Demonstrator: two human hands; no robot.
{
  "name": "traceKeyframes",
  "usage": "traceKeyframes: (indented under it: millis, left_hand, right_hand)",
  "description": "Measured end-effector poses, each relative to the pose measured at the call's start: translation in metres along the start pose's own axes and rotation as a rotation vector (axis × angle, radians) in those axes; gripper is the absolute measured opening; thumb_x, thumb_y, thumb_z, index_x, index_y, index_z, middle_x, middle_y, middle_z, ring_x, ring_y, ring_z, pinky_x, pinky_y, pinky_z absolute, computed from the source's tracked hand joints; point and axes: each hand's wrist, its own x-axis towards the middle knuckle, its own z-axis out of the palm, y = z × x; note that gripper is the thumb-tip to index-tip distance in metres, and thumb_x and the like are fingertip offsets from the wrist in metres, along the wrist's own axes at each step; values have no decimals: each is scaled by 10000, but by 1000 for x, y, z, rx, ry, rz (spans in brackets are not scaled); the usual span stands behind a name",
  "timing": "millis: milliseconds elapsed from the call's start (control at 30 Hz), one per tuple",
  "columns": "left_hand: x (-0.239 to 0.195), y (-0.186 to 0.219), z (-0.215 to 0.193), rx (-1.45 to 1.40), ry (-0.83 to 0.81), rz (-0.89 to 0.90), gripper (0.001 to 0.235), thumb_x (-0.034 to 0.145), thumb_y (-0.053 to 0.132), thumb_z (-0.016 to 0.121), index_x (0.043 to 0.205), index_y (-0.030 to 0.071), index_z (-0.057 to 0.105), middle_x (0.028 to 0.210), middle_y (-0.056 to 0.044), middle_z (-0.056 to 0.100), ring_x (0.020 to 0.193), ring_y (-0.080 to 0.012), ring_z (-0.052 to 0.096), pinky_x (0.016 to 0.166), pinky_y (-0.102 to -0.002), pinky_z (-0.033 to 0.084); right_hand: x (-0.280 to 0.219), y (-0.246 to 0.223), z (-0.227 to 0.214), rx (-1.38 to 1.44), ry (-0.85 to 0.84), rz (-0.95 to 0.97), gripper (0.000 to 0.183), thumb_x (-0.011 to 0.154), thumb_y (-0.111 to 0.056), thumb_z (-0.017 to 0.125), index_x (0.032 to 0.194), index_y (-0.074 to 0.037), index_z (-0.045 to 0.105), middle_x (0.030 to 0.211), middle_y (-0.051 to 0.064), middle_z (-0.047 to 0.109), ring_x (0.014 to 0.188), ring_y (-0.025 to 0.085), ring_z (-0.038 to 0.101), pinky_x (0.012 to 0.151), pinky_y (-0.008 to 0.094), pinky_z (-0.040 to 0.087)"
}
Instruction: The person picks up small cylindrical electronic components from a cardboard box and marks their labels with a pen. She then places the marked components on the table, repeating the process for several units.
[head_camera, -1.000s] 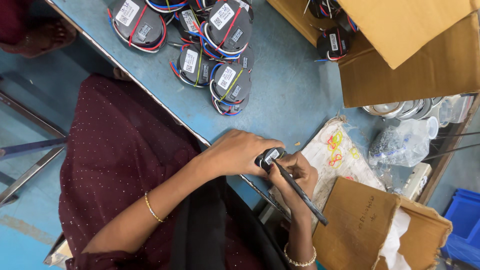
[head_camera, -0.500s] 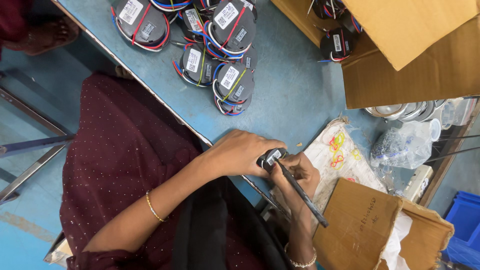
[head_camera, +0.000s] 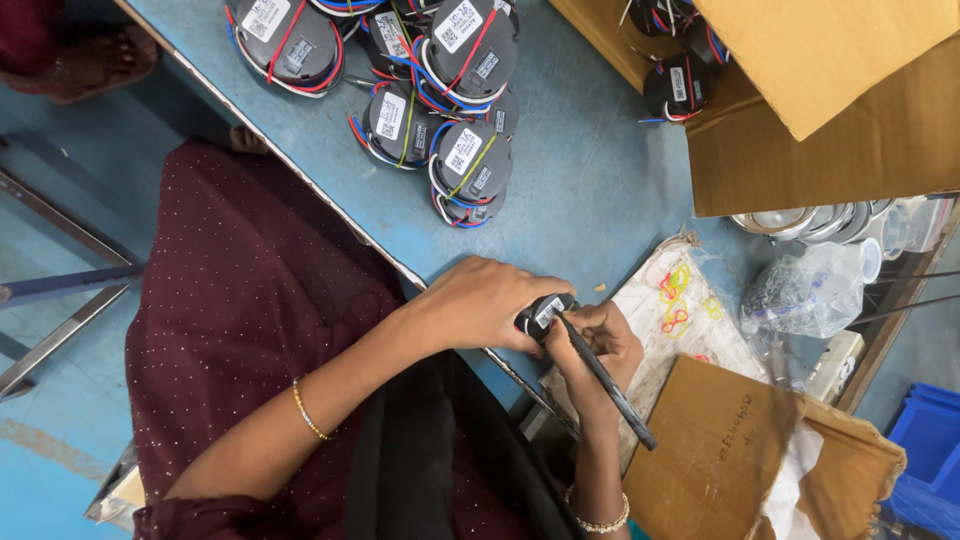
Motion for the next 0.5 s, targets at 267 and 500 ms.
traceKeyframes:
  millis: [267,500]
  left_hand:
    - [-1,-2,2,17,25,22,595,661,389,844,1195,205,656,854,-64,751,786,-329,715,666,-464,528]
    - [0,-4,4,7,13,19,613,648,392,859,1193,206,652,865,-56,753,793,-327,713,663,-465,524]
  right_hand:
    - [-1,1,3,-95,46,-16,188,875,-45,791,901,-10,608,777,12,646,666,11,543,577,163,403]
    - [-1,-5,9,0,65,-22,163,886,-24,771,914,-6,612,831,28,667,724,24,591,637,176,465]
